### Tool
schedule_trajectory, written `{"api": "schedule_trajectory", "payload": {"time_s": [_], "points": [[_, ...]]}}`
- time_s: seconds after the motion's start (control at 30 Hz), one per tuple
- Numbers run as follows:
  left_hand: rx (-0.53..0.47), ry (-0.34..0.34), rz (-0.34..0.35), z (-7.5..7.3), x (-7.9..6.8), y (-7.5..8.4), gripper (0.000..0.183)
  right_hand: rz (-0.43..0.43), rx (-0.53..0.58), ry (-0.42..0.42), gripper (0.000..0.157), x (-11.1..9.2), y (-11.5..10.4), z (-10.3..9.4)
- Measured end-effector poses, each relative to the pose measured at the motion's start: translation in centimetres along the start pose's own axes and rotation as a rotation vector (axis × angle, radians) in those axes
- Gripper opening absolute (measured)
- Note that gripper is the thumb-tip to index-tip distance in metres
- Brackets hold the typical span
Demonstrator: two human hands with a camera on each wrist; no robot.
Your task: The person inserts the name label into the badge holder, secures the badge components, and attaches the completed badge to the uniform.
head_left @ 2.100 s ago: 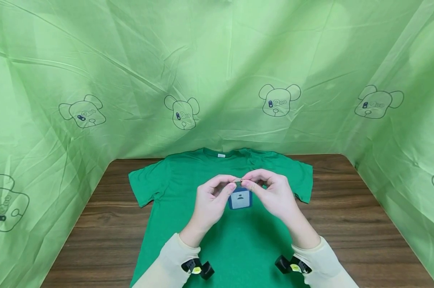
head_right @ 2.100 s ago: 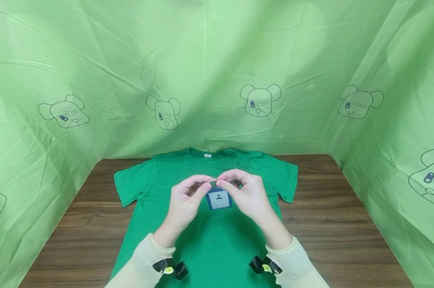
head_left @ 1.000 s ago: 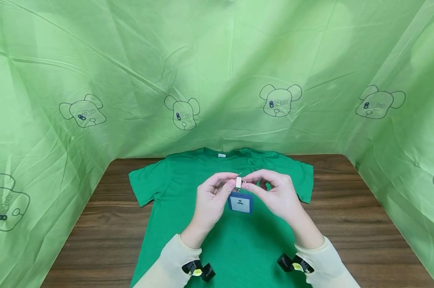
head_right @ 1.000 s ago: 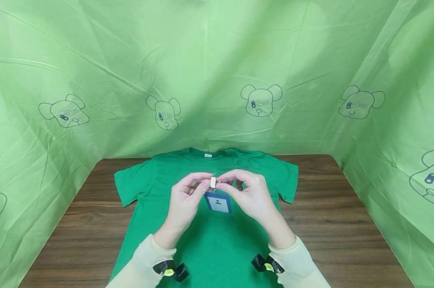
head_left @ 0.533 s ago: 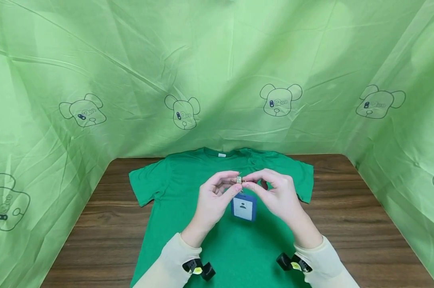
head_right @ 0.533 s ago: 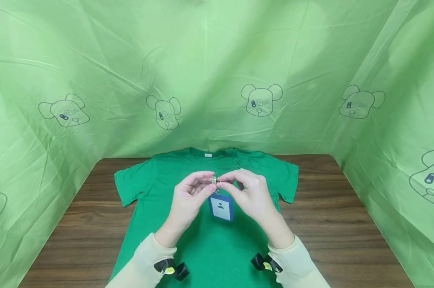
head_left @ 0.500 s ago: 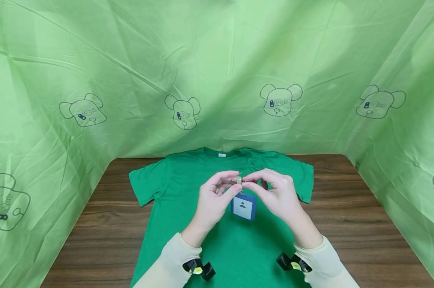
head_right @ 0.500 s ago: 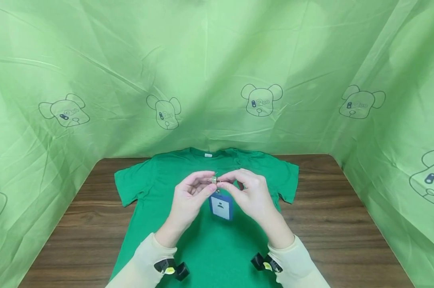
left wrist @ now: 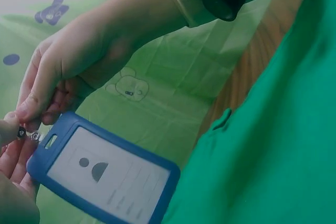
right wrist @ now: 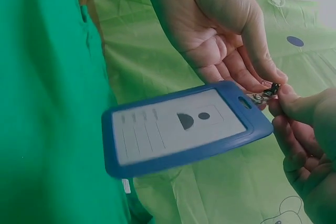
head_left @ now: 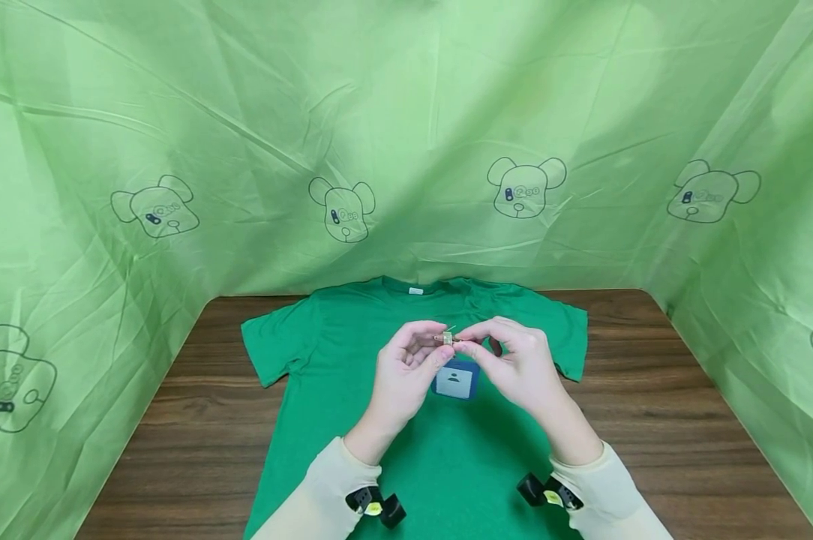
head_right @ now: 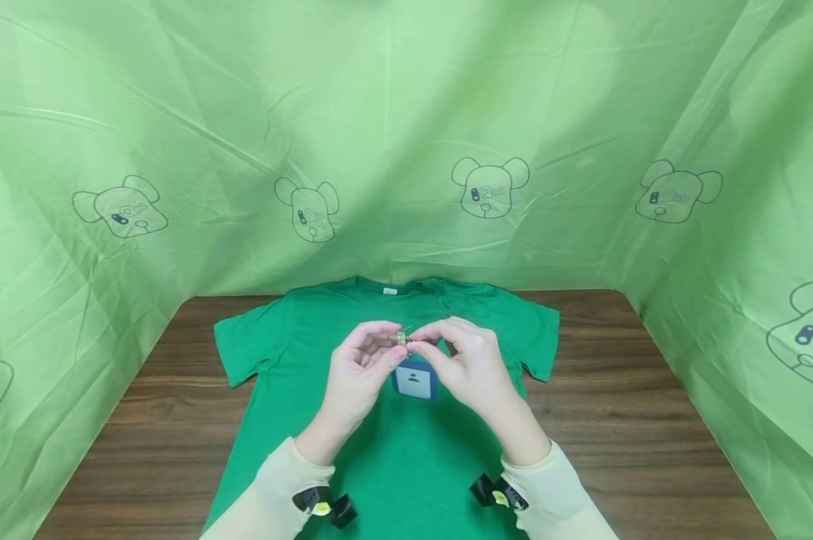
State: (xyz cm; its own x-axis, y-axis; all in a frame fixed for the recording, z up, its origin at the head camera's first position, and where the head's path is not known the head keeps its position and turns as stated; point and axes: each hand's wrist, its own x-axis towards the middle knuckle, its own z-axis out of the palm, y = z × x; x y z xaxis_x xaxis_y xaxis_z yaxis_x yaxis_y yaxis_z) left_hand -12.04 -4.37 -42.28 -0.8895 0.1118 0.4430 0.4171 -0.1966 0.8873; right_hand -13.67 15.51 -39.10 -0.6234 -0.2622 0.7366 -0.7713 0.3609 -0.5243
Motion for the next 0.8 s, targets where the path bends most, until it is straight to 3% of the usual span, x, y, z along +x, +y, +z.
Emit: {"api": "schedule_trajectory", "payload": {"time_s": [0.27, 0.43, 0.8], "points": [[-0.012, 0.039, -0.022, 0.37, -0.09, 0.16, 0.026, 0.072, -0.004, 0.015, 0.027, -0.02, -0.11, 0.13], [0.037, 0.051, -0.034, 0.47, 0.02, 0.15, 0.030, 0.122, 0.004, 0.009, 0.023, 0.01, -0.14, 0.18], [0.188, 0.080, -0.010, 0.28, 0.03, -0.52, 0.027, 0.278, -0.039, -0.116, 0.004, 0.04, -0.27, -0.07]]}}
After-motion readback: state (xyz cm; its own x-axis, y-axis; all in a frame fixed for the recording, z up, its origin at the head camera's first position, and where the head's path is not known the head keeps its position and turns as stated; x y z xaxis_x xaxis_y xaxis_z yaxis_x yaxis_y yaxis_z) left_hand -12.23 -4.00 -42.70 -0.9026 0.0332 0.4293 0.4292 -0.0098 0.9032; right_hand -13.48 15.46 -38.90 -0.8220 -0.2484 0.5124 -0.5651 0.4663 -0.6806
